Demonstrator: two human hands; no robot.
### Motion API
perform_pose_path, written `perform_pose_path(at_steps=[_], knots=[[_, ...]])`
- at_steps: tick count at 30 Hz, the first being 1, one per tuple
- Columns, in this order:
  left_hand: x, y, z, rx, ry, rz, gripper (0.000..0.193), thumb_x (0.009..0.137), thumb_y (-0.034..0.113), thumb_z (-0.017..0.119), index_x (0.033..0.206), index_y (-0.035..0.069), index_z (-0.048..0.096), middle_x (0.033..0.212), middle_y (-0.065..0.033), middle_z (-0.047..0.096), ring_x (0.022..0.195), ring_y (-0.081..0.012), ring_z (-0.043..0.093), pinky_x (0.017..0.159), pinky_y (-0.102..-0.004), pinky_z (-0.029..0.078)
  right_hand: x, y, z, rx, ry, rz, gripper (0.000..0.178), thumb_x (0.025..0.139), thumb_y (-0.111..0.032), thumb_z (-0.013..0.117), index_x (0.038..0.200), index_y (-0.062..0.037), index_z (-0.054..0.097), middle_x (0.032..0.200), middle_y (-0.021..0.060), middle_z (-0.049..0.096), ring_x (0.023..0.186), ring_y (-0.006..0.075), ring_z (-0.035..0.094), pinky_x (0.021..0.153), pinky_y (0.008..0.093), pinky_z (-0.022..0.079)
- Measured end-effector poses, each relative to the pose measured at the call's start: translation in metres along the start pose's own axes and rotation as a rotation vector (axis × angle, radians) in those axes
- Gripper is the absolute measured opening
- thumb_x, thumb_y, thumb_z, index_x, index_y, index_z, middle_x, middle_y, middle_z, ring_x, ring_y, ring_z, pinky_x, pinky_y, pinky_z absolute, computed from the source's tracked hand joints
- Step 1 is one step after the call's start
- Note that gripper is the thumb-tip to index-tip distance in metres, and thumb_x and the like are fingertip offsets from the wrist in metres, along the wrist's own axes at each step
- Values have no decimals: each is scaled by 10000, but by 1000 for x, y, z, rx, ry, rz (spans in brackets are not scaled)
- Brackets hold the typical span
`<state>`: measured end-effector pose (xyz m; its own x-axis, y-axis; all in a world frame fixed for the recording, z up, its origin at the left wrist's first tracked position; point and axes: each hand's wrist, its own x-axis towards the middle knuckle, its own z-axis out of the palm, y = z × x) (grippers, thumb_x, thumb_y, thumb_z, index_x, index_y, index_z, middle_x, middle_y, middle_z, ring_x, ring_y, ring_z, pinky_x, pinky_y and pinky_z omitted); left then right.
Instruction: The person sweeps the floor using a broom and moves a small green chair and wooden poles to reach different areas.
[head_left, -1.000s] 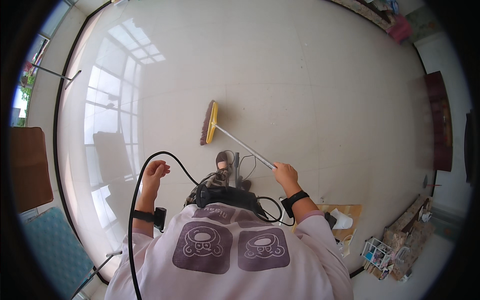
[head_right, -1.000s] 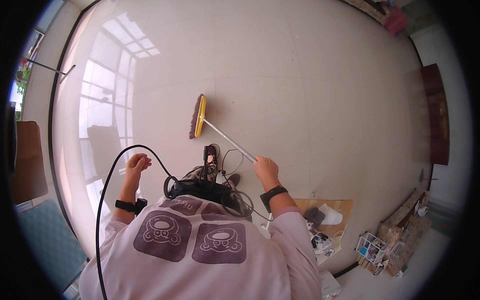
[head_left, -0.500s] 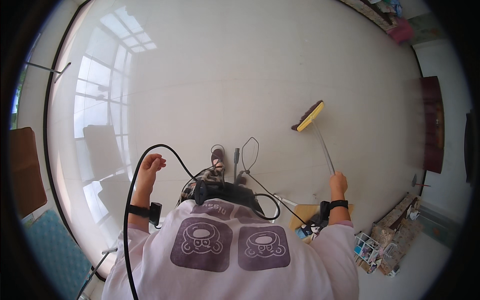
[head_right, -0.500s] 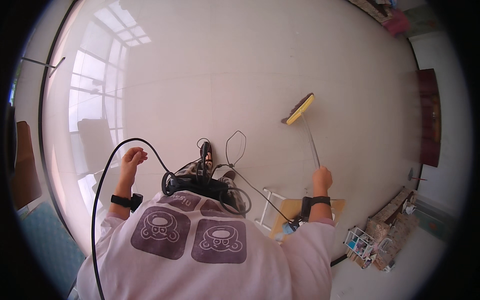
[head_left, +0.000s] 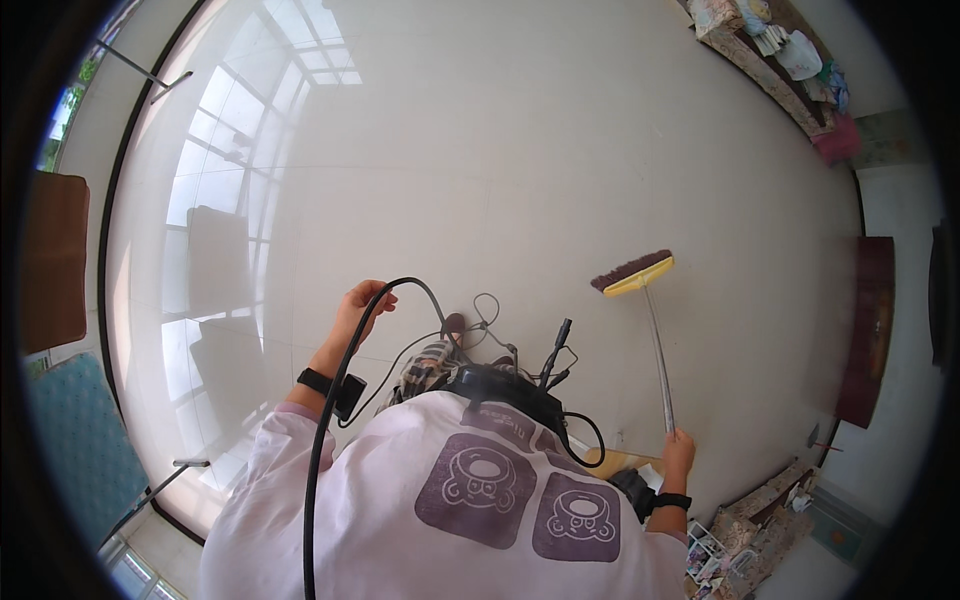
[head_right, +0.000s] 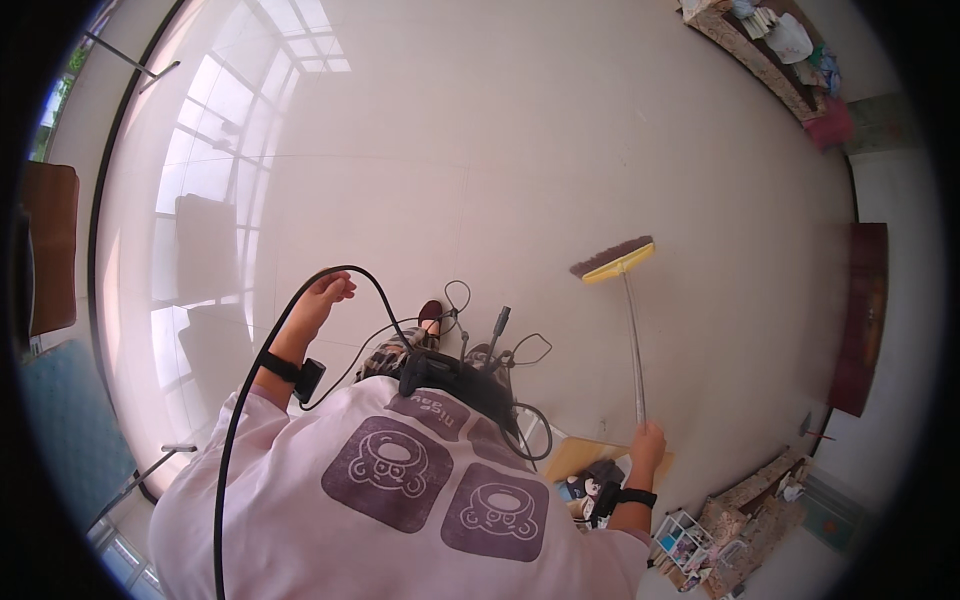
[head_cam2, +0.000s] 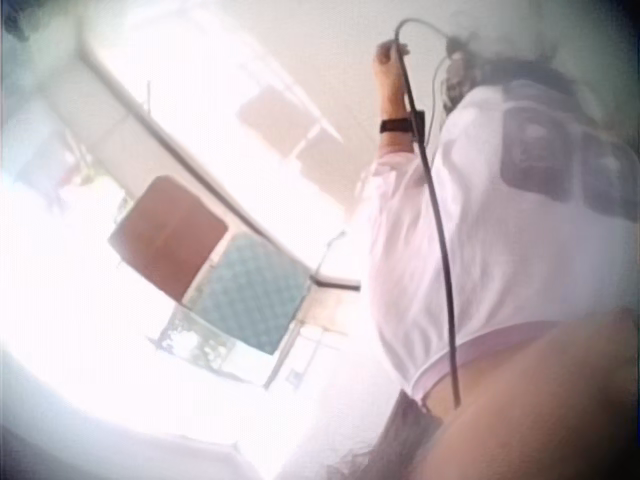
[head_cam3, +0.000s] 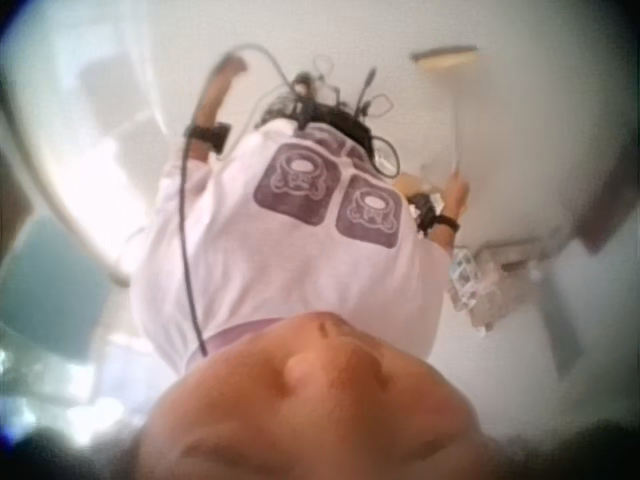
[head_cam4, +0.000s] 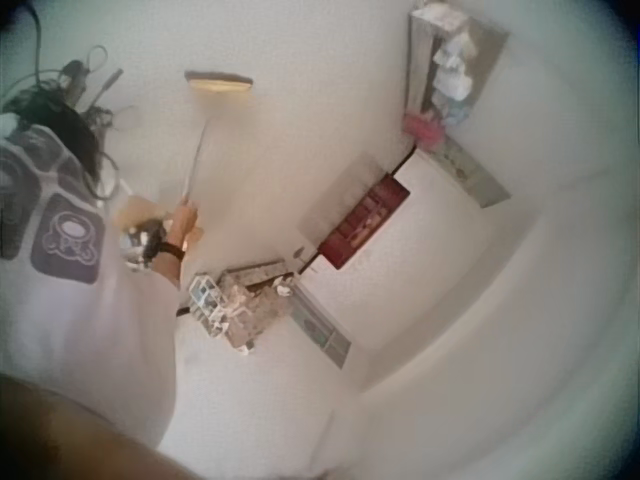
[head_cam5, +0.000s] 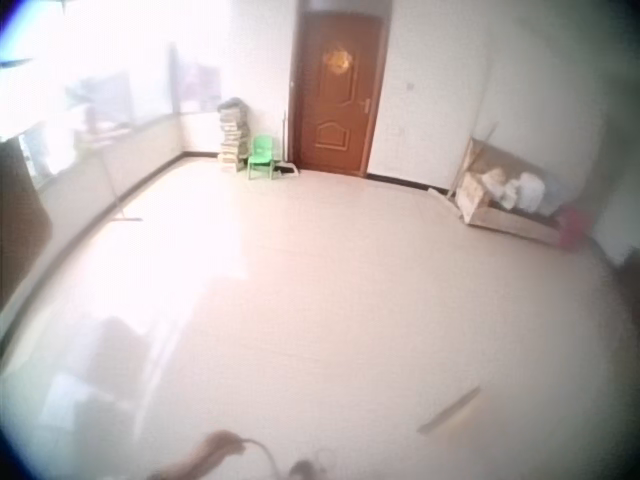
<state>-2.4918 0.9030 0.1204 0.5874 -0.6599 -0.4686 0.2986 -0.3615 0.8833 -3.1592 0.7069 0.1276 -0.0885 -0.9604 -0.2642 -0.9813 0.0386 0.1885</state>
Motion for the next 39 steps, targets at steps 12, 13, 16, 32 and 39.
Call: perform_pose_path(at_steps=[12,13,16,32,39], knots=[[-28,10,-2,6,175,-12,157,881,123,493,960,17,578,838,-69,640,750,-147,609,707,-265,471,55,-181,-61,176,-243,-338,257,782,-215,607,1024,-135,645,843,139,648,792,295,619,684,361,476],[-31,12,-2,-18,246,-28,158,884,124,491,966,18,575,844,-70,638,761,-149,610,712,-266,470,61,-201,-69,172,-269,-387,257,784,-229,606,1027,-152,641,856,132,647,811,295,615,693,373,476],[-43,13,-7,-13,282,-47,164,892,129,484,984,21,567,864,-73,634,793,-156,611,726,-268,469,77,-265,-76,189,-355,-523,259,794,-273,594,1037,-188,630,901,109,644,869,292,604,731,390,476],[-31,72,80,99,265,-14,148,899,144,492,975,51,578,872,-40,632,792,-124,606,717,-236,454,215,-74,-78,27,-168,-97,224,803,-266,570,986,-170,657,923,123,648,876,314,607,743,407,492],[-10,85,105,134,273,-8,164,896,146,499,980,31,578,865,-55,634,793,-137,608,718,-249,460,192,27,-97,-12,-42,26,186,825,-205,552,852,-37,625,850,136,645,812,328,611,694,417,494]])
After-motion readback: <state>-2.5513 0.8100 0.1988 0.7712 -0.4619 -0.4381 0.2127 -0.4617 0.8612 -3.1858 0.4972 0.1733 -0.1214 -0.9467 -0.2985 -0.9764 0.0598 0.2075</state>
